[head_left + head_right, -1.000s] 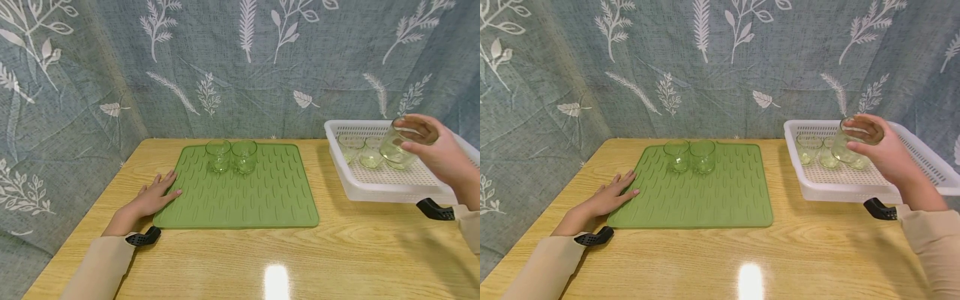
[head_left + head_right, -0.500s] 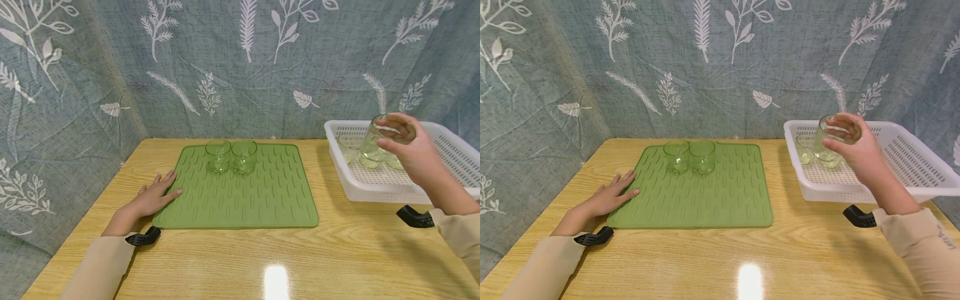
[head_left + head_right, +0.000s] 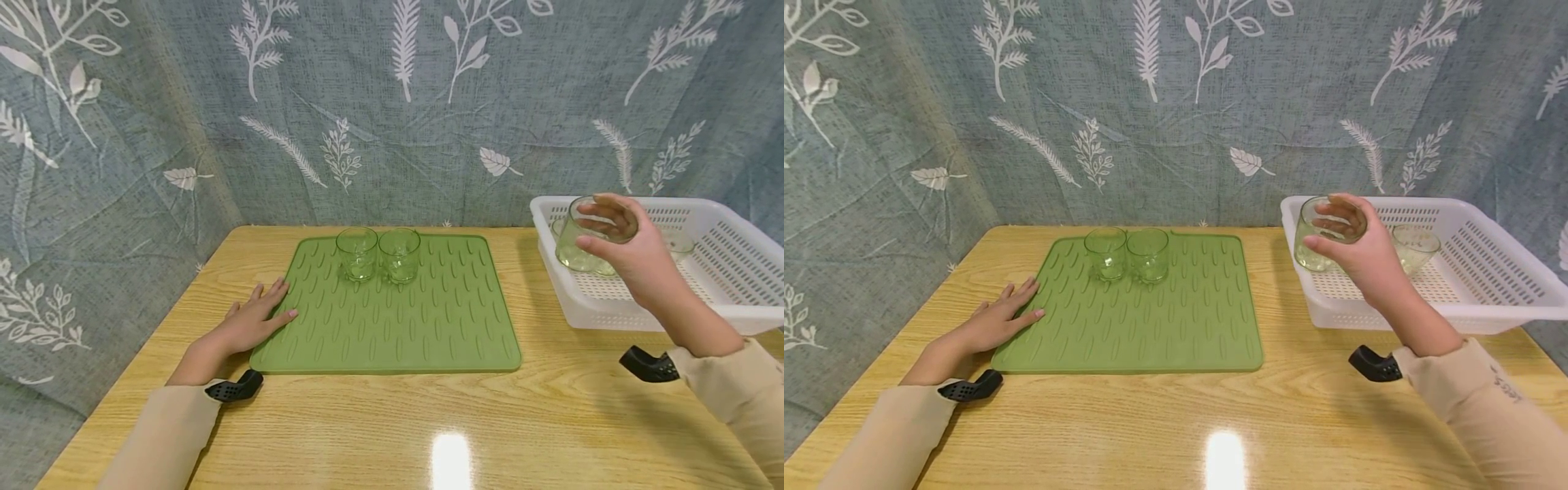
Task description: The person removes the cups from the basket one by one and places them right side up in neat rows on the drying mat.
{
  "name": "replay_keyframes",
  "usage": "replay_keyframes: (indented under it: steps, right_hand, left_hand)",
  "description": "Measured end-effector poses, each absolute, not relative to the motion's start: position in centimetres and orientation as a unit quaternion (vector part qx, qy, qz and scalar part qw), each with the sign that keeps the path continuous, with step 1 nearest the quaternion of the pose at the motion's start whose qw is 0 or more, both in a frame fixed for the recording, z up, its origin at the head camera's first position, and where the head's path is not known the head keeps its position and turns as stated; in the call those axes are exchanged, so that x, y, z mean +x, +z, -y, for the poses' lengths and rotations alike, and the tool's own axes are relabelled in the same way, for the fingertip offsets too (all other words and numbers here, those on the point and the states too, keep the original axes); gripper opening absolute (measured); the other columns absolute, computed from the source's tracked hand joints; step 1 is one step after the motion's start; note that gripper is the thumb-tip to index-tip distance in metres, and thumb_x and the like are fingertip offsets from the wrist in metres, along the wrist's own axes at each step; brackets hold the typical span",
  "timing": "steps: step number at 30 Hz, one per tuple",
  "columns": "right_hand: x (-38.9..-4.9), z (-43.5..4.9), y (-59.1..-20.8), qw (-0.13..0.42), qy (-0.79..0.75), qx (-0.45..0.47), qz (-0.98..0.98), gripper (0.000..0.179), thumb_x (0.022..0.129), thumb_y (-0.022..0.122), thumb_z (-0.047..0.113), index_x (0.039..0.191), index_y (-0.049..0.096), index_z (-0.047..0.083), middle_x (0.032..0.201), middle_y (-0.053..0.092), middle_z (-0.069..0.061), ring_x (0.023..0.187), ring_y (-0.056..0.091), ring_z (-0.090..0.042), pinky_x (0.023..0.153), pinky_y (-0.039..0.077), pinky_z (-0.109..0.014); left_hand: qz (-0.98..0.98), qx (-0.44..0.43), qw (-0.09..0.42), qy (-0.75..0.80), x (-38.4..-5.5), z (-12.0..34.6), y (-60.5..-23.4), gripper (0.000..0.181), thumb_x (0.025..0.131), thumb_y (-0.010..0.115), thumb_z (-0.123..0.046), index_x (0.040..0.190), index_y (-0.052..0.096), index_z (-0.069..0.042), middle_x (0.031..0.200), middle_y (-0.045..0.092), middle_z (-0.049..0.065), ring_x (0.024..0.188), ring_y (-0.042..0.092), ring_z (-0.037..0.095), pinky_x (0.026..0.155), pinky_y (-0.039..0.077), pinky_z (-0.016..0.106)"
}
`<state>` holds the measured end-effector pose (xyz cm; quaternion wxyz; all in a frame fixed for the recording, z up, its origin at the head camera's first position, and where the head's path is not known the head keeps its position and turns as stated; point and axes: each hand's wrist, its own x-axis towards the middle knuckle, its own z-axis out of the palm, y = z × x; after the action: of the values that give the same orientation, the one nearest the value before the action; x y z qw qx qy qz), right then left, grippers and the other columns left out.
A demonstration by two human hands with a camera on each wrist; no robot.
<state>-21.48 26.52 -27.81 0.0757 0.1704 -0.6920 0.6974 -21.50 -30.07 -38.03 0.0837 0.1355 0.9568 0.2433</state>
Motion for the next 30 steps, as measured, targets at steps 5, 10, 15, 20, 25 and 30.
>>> replay_keyframes:
  steps: [5, 10, 15, 20, 25, 30]
  right_hand:
    - [-21.6, -24.9, -28.1, 0.08, 0.696, 0.164, 0.694, 0.051, 0.097, 0.068, -0.004, 0.137, 0.047, 0.021, 0.13, 0.058, 0.007, 0.115, 0.059, -0.003, 0.089, 0.051, -0.015]
    - [-22.0, -23.1, -28.2, 0.085, 0.677, 0.16, 0.713, 0.053, 0.097, 0.07, -0.001, 0.14, 0.045, 0.018, 0.13, 0.055, 0.006, 0.118, 0.056, -0.007, 0.093, 0.049, -0.016]
    - [-22.3, -21.3, -28.3, 0.089, 0.664, 0.153, 0.726, 0.057, 0.096, 0.071, 0.001, 0.144, 0.042, 0.013, 0.131, 0.053, 0.004, 0.121, 0.053, -0.013, 0.096, 0.048, -0.018]
    - [-22.6, -19.7, -28.5, 0.09, 0.672, 0.154, 0.718, 0.057, 0.095, 0.072, 0.0, 0.142, 0.043, 0.013, 0.131, 0.053, 0.002, 0.121, 0.053, -0.015, 0.097, 0.048, -0.019]
    - [-22.8, -18.5, -28.7, 0.083, 0.654, 0.148, 0.737, 0.062, 0.096, 0.073, 0.004, 0.148, 0.039, 0.009, 0.135, 0.052, 0.003, 0.123, 0.052, -0.015, 0.104, 0.045, -0.025]
    - [-23.3, -17.1, -29.4, 0.077, 0.643, 0.143, 0.749, 0.069, 0.096, 0.073, 0.005, 0.153, 0.034, 0.003, 0.142, 0.05, -0.006, 0.128, 0.051, -0.019, 0.109, 0.043, -0.031]
  left_hand:
    - [-0.957, 0.136, 0.083, 0.242, -21.6, 30.2, -38.1, 0.083, 0.108, 0.049, -0.049, 0.163, 0.016, 0.003, 0.168, 0.004, 0.027, 0.15, -0.006, 0.055, 0.106, -0.006, 0.082]
    - [-0.959, 0.134, 0.082, 0.237, -21.6, 30.2, -38.0, 0.082, 0.108, 0.049, -0.048, 0.163, 0.016, 0.003, 0.168, 0.004, 0.026, 0.15, -0.005, 0.055, 0.106, -0.005, 0.082]
    - [-0.958, 0.136, 0.082, 0.238, -21.6, 30.0, -37.9, 0.081, 0.108, 0.05, -0.047, 0.163, 0.016, 0.003, 0.168, 0.005, 0.027, 0.15, -0.005, 0.055, 0.105, -0.005, 0.082]
    - [-0.959, 0.135, 0.083, 0.236, -21.6, 30.0, -37.9, 0.081, 0.108, 0.05, -0.047, 0.163, 0.016, 0.003, 0.168, 0.005, 0.027, 0.15, -0.005, 0.055, 0.105, -0.004, 0.082]
    - [-0.96, 0.135, 0.083, 0.233, -21.7, 30.1, -38.0, 0.082, 0.108, 0.05, -0.047, 0.163, 0.016, 0.003, 0.168, 0.005, 0.027, 0.149, -0.004, 0.056, 0.105, -0.004, 0.082]
    - [-0.959, 0.134, 0.084, 0.234, -21.7, 30.1, -38.0, 0.081, 0.108, 0.049, -0.047, 0.163, 0.016, 0.003, 0.168, 0.004, 0.027, 0.149, -0.004, 0.056, 0.105, -0.004, 0.082]
